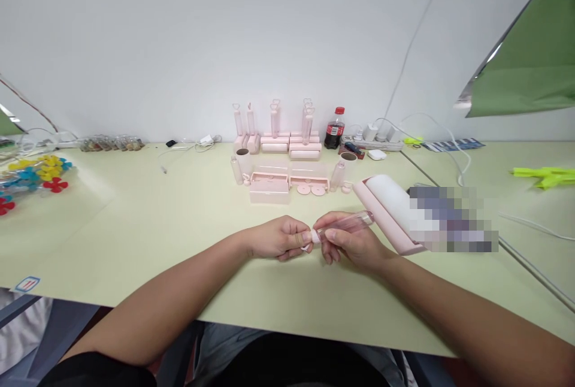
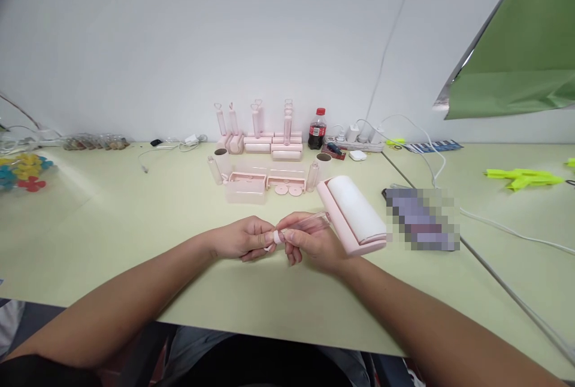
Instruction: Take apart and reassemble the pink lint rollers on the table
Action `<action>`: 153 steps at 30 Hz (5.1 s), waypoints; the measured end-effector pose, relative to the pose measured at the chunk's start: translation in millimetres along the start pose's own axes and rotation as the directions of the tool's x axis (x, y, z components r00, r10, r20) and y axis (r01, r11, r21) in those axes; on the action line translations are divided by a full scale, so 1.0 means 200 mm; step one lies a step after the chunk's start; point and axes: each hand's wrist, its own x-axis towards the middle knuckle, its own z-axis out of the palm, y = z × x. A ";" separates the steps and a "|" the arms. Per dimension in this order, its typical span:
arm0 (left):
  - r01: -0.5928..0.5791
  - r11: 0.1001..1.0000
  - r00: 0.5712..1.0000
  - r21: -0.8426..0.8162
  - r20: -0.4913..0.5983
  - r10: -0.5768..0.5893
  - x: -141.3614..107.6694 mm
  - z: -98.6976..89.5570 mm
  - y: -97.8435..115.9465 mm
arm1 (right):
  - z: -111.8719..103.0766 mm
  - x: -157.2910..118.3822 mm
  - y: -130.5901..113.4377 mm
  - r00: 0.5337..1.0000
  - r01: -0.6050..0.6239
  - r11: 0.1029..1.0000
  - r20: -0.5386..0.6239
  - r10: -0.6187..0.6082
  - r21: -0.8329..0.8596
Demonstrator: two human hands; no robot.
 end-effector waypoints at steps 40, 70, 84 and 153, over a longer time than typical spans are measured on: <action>-0.173 0.981 0.817 0.082 -0.544 0.190 -0.09 -0.27 0.05 | 0.00 0.00 -0.06 0.949 -0.315 0.913 -0.089 0.302 -0.259; 0.028 0.993 0.846 0.112 -0.532 0.036 -0.02 -0.15 0.00 | 0.01 0.01 -0.03 0.923 -0.380 0.918 -0.103 0.370 -0.114; 0.057 0.050 0.785 0.997 -0.076 0.615 -0.07 0.14 0.18 | 0.06 0.00 -0.08 0.958 -0.262 0.963 -0.098 0.268 0.065; 0.441 0.817 0.169 0.372 -0.928 0.332 0.18 -1.41 0.44 | 0.03 -0.10 -0.04 0.936 -0.315 0.935 0.114 0.334 -0.161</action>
